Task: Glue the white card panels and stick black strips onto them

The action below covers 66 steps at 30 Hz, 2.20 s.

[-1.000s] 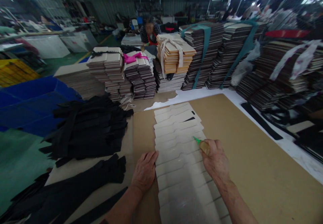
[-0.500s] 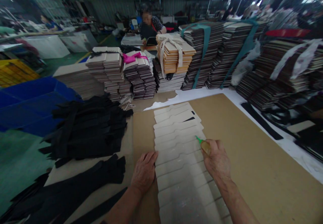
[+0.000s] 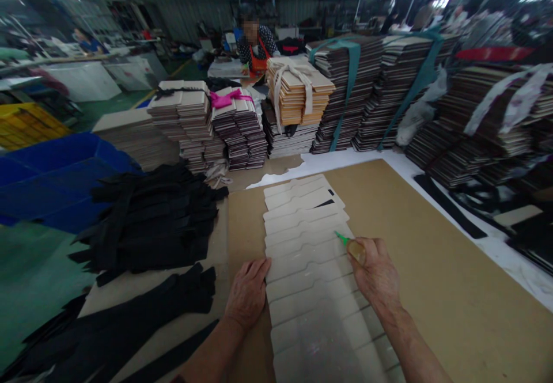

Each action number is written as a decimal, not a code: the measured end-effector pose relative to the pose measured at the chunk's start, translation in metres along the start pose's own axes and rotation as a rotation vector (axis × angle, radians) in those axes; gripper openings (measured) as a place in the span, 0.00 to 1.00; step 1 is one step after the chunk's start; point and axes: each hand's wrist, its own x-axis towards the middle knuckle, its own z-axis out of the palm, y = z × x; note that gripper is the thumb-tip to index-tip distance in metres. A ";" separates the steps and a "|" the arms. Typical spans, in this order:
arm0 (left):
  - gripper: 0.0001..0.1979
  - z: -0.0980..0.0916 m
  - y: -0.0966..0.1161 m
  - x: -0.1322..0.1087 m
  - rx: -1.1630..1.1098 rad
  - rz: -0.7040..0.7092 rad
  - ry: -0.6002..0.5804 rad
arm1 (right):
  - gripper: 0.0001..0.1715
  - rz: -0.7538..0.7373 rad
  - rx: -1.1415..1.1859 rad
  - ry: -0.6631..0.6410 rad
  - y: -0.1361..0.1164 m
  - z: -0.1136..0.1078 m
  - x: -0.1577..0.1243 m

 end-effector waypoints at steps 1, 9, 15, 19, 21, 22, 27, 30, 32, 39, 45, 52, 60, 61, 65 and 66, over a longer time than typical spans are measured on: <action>0.28 0.000 0.000 0.000 0.000 0.001 -0.002 | 0.12 0.026 -0.010 0.014 0.000 0.000 0.000; 0.28 -0.001 0.003 0.002 -0.008 0.001 -0.009 | 0.13 -0.036 0.043 -0.046 -0.010 -0.002 -0.004; 0.29 -0.001 0.003 -0.001 -0.002 -0.018 -0.017 | 0.13 -0.044 0.065 -0.072 -0.020 0.003 -0.006; 0.28 -0.002 0.004 -0.001 -0.005 -0.028 -0.023 | 0.14 -0.102 0.097 -0.107 -0.032 0.006 -0.008; 0.28 -0.003 0.004 -0.001 -0.010 -0.028 -0.027 | 0.14 -0.083 0.101 -0.084 -0.034 0.006 -0.009; 0.28 -0.003 0.005 0.000 -0.012 -0.027 -0.029 | 0.14 -0.069 0.104 -0.070 -0.035 0.007 -0.009; 0.28 -0.003 0.005 0.000 -0.025 -0.030 -0.033 | 0.15 -0.075 0.221 -0.115 -0.036 0.013 -0.013; 0.28 -0.002 0.004 -0.001 -0.031 -0.034 -0.029 | 0.20 0.026 0.434 -0.040 -0.028 0.018 -0.008; 0.28 -0.001 0.002 -0.002 -0.038 -0.031 -0.028 | 0.25 0.155 0.564 0.048 -0.018 0.019 0.001; 0.29 0.001 0.001 -0.003 -0.055 -0.025 -0.026 | 0.29 0.282 0.507 0.215 0.026 0.018 0.040; 0.28 0.001 0.001 -0.003 -0.059 -0.025 -0.027 | 0.24 0.126 0.314 0.193 0.025 0.022 0.044; 0.29 0.000 0.002 -0.002 -0.056 -0.033 -0.032 | 0.18 0.016 0.162 0.101 0.006 0.015 0.042; 0.28 0.001 0.001 -0.003 -0.058 -0.039 -0.037 | 0.17 -0.054 0.120 -0.013 -0.007 0.017 0.037; 0.28 0.001 0.001 -0.003 -0.058 -0.040 -0.037 | 0.17 -0.045 0.112 -0.009 -0.008 0.017 0.037; 0.29 0.001 0.001 -0.003 -0.056 -0.045 -0.041 | 0.17 -0.012 0.080 0.016 -0.011 0.017 0.033; 0.29 0.001 0.001 -0.003 -0.056 -0.046 -0.042 | 0.18 -0.026 0.088 0.004 -0.013 0.018 0.032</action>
